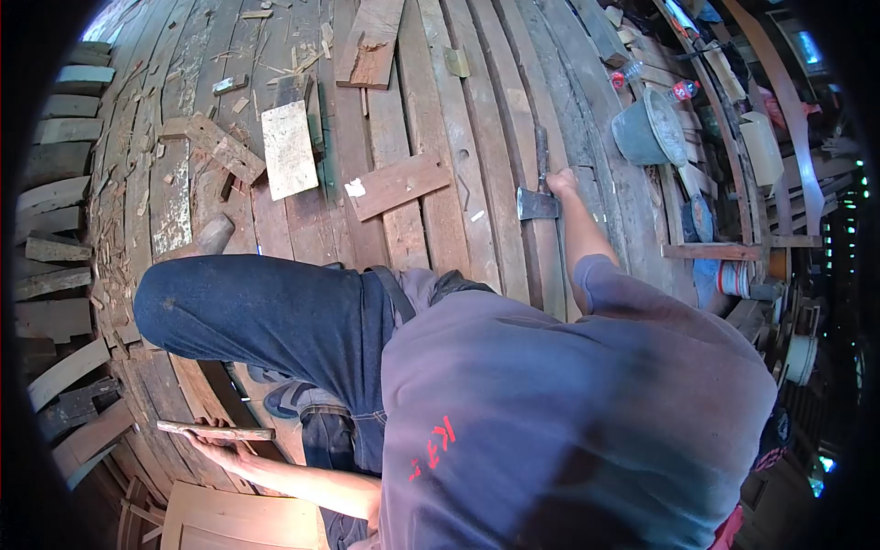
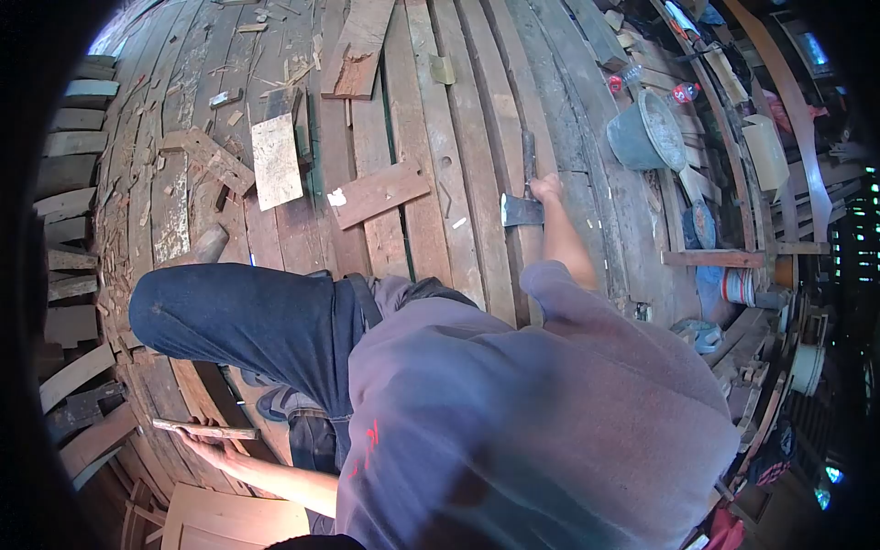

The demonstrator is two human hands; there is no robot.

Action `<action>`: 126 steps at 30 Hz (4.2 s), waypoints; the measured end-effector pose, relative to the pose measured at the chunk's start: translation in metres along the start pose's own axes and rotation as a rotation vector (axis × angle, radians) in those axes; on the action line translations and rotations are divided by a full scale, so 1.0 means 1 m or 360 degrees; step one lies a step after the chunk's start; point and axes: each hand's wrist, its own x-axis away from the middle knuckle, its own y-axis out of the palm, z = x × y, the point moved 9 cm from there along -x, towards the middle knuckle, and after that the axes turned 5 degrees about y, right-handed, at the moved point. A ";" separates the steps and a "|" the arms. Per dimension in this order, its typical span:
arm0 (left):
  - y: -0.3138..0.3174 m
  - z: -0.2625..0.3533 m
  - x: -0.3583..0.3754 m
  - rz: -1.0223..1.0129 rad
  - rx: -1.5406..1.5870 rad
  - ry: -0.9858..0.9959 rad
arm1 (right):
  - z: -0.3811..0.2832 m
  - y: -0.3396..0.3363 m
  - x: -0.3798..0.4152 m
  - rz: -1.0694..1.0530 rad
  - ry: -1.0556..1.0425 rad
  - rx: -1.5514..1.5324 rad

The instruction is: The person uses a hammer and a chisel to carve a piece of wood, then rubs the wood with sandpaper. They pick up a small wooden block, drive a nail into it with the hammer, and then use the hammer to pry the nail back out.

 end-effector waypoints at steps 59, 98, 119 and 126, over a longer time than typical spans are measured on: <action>0.110 0.057 0.056 -0.0865 0.0494 -0.0051 | -0.129 0.048 0.040 -0.1424 -0.0550 0.0027; 0.069 0.096 0.054 -0.1031 0.0750 0.0104 | -0.187 0.040 0.237 -0.0819 -0.1738 0.2312; 0.070 0.094 0.059 -0.0942 0.0801 0.0042 | -0.311 -0.231 0.769 -0.2694 -0.3712 -0.0988; 0.061 0.091 0.063 -0.0857 0.0810 -0.0008 | -0.251 -0.261 0.818 -0.4704 -0.2721 -0.1037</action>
